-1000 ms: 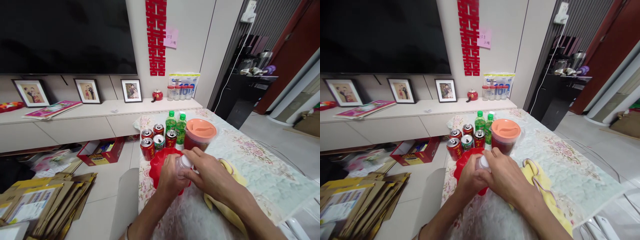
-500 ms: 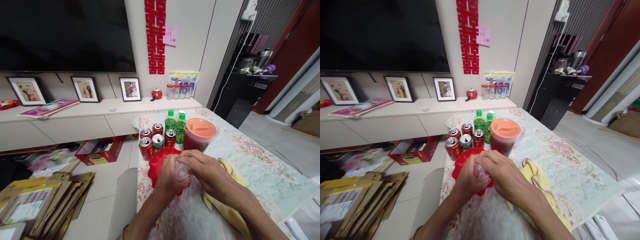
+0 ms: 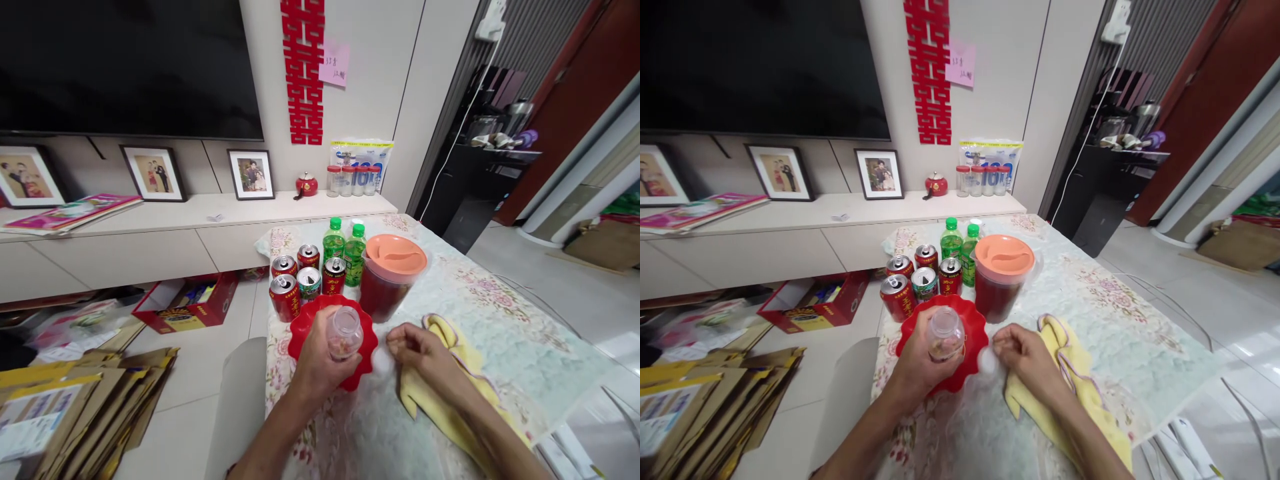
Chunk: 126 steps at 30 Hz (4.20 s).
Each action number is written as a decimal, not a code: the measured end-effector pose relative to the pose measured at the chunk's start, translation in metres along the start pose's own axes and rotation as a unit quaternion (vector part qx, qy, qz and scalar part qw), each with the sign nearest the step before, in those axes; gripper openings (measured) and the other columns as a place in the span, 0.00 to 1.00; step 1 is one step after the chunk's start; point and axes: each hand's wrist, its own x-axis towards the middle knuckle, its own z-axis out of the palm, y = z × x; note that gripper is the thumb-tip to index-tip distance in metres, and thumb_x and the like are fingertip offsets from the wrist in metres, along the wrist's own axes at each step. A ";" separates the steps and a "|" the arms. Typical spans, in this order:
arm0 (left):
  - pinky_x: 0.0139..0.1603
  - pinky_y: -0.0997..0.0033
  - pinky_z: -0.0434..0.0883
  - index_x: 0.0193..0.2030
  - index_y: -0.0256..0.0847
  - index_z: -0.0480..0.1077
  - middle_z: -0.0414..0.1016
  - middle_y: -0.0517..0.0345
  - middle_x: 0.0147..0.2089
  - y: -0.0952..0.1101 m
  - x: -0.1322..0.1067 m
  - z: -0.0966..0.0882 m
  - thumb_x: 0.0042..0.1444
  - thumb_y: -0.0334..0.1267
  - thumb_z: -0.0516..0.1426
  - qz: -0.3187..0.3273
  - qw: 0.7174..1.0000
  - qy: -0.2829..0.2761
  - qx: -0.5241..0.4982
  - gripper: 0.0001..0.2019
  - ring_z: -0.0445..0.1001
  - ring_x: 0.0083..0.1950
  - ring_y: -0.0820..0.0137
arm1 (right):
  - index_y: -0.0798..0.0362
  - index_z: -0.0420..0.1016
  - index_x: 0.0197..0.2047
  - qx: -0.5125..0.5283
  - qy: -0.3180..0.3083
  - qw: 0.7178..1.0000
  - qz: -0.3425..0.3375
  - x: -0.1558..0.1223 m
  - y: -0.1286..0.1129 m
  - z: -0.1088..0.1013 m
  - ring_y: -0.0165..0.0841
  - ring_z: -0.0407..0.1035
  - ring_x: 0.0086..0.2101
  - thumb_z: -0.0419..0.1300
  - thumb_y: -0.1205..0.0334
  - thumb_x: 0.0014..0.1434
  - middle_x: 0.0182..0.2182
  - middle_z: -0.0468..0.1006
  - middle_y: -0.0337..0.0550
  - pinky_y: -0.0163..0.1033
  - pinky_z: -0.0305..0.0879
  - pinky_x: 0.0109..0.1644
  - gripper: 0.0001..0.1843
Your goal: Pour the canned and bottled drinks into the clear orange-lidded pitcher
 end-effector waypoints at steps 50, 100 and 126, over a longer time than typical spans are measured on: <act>0.60 0.50 0.76 0.62 0.42 0.62 0.77 0.47 0.58 -0.023 0.007 0.002 0.47 0.40 0.65 -0.013 0.996 0.080 0.025 0.34 0.80 0.56 0.54 | 0.48 0.74 0.29 0.247 0.263 0.932 -0.014 0.111 0.033 -0.071 0.36 0.72 0.31 0.70 0.24 0.44 0.28 0.77 0.40 0.43 0.73 0.36 0.33; 0.60 0.53 0.76 0.64 0.46 0.66 0.78 0.47 0.59 -0.023 0.044 -0.027 0.48 0.37 0.66 0.009 0.985 -0.117 -0.129 0.34 0.77 0.62 0.50 | 0.48 0.59 0.20 0.288 0.423 0.858 0.034 0.013 -0.041 -0.070 0.23 0.48 0.15 0.81 0.42 0.29 0.12 0.53 0.27 0.35 0.44 0.16 0.36; 0.67 0.48 0.71 0.64 0.46 0.65 0.74 0.46 0.65 -0.030 0.044 -0.028 0.46 0.38 0.67 0.015 0.981 -0.130 -0.142 0.36 0.73 0.66 0.49 | 0.49 0.66 0.14 0.269 0.402 0.869 0.100 0.018 -0.076 -0.064 0.24 0.50 0.15 0.83 0.44 0.09 0.11 0.54 0.30 0.34 0.50 0.15 0.35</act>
